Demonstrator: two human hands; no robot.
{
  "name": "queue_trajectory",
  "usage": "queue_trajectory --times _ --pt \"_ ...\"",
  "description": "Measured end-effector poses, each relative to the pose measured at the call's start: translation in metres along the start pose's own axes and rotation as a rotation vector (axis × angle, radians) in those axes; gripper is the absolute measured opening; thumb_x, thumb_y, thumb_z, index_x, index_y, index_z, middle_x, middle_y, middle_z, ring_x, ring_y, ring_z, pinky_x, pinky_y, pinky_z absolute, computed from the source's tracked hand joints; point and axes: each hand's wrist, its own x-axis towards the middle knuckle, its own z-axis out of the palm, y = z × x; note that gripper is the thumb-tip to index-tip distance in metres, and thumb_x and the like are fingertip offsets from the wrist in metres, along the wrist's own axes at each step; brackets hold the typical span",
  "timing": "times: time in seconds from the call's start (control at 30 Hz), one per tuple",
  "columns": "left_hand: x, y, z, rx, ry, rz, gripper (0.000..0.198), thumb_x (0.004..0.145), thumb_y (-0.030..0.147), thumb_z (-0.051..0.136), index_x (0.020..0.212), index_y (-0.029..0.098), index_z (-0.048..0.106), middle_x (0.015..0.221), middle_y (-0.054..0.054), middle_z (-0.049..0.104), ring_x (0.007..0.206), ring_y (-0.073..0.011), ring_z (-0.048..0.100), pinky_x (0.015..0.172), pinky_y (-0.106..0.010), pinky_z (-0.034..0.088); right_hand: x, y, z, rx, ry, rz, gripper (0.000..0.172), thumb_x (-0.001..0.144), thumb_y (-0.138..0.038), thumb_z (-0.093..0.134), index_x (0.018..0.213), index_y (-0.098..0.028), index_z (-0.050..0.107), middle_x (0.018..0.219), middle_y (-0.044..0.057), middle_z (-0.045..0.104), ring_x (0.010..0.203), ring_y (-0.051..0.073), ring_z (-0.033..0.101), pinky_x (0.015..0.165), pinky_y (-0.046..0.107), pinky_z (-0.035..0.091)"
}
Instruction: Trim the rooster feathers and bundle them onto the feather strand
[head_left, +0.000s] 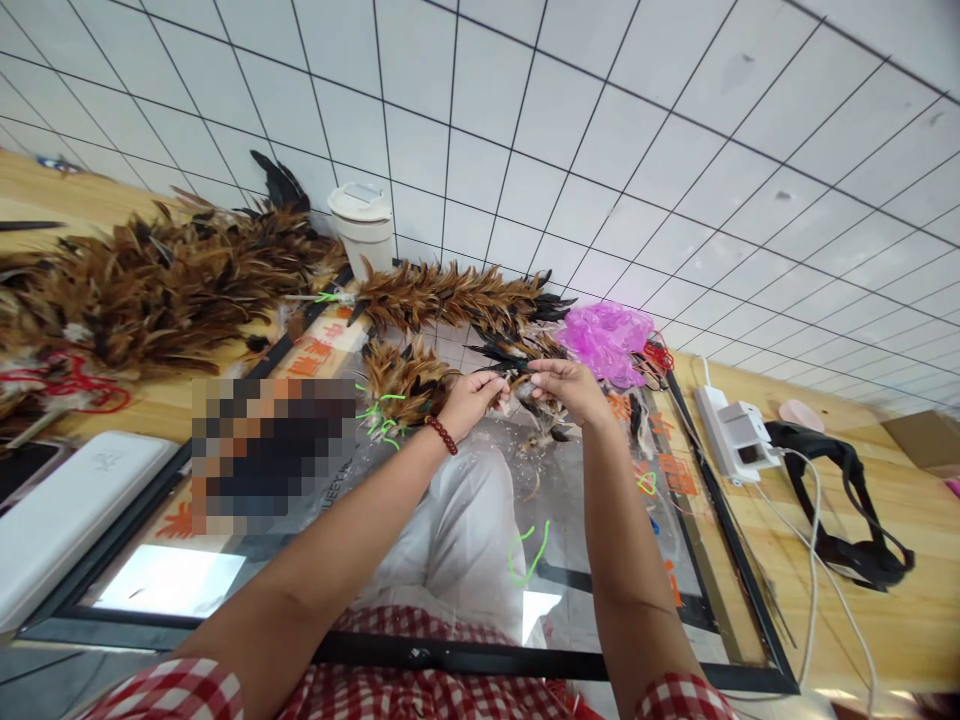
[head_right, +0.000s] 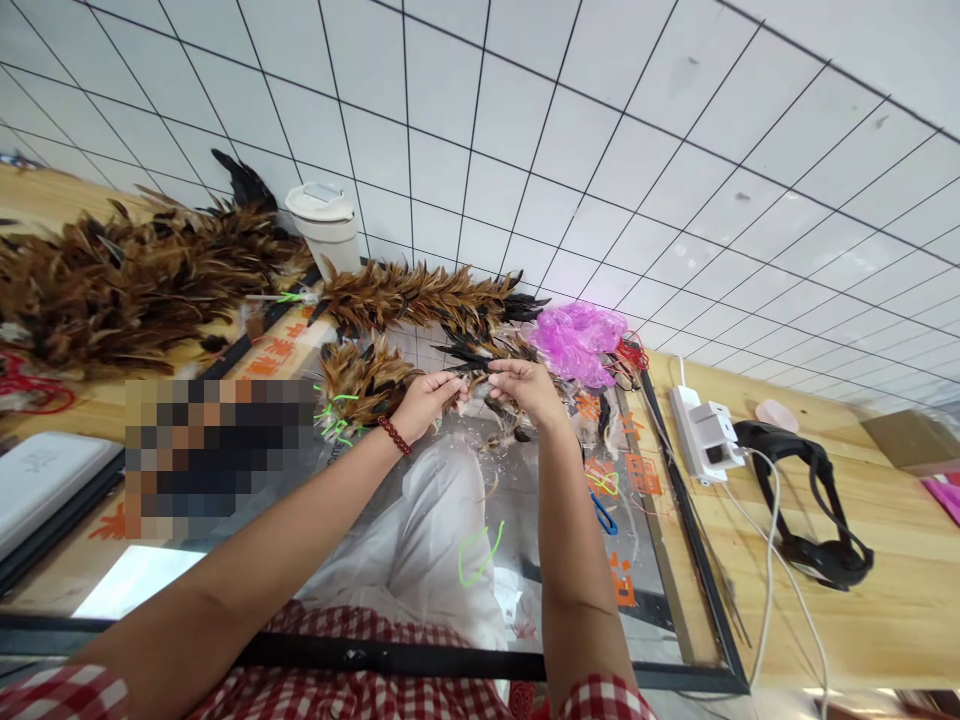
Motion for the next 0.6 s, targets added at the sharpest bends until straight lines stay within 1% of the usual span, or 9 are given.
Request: queue_trajectory --times 0.1,0.2,0.33,0.4,0.5,0.6 --pt "0.0001 -0.0002 0.0003 0.002 0.004 0.006 0.031 0.069 0.044 0.068 0.066 0.013 0.064 0.061 -0.002 0.061 0.051 -0.0093 0.052 0.05 -0.022 0.043 -0.0005 -0.0016 0.0008 0.009 -0.004 0.001 0.043 0.054 -0.031 0.081 0.093 -0.015 0.069 0.057 -0.001 0.066 0.052 0.009 0.06 0.053 0.02 0.048" --pt "0.0008 -0.0019 0.0 0.013 0.0 0.007 0.03 0.069 0.044 0.067 0.066 0.014 0.064 0.061 -0.002 0.061 0.051 -0.0091 0.052 0.049 -0.022 0.043 -0.0003 -0.0018 0.0014 0.015 -0.001 -0.042 0.043 0.055 -0.033 0.081 0.093 -0.016 0.069 0.06 -0.001 0.067 0.052 0.009 0.06 0.053 0.02 0.049" --pt "0.0019 -0.005 -0.001 0.023 -0.01 0.013 0.028 0.071 0.041 0.066 0.066 0.014 0.064 0.062 -0.002 0.062 0.052 -0.0091 0.052 0.05 -0.022 0.043 0.0005 -0.0009 0.0014 0.017 0.018 -0.067 0.038 0.054 -0.035 0.081 0.085 -0.016 0.071 0.062 0.0 0.068 0.054 0.009 0.06 0.055 0.021 0.05" --pt "0.0022 -0.006 -0.0012 0.021 -0.016 0.015 0.028 0.072 0.04 0.066 0.065 0.013 0.064 0.062 -0.002 0.062 0.052 -0.0092 0.053 0.051 -0.022 0.043 0.0011 -0.0002 0.0016 0.025 0.009 -0.074 0.04 0.053 -0.035 0.082 0.087 -0.016 0.071 0.061 -0.001 0.067 0.054 0.009 0.06 0.055 0.021 0.05" --pt "0.0021 -0.0059 -0.0009 0.009 -0.02 0.017 0.026 0.071 0.039 0.066 0.066 0.013 0.064 0.061 -0.002 0.061 0.052 -0.0091 0.053 0.05 -0.022 0.043 0.0018 0.0008 0.0026 0.011 -0.018 -0.112 0.044 0.055 -0.034 0.081 0.095 -0.019 0.071 0.06 -0.003 0.066 0.052 0.008 0.058 0.053 0.02 0.048" --pt "0.0016 -0.0046 -0.0003 -0.013 -0.012 0.01 0.025 0.072 0.037 0.066 0.066 0.013 0.064 0.061 -0.002 0.061 0.052 -0.0089 0.052 0.05 -0.022 0.043 0.0016 0.0012 0.0043 -0.066 -0.016 -0.146 0.038 0.058 -0.035 0.079 0.092 -0.018 0.072 0.06 -0.003 0.065 0.051 0.008 0.056 0.053 0.021 0.047"
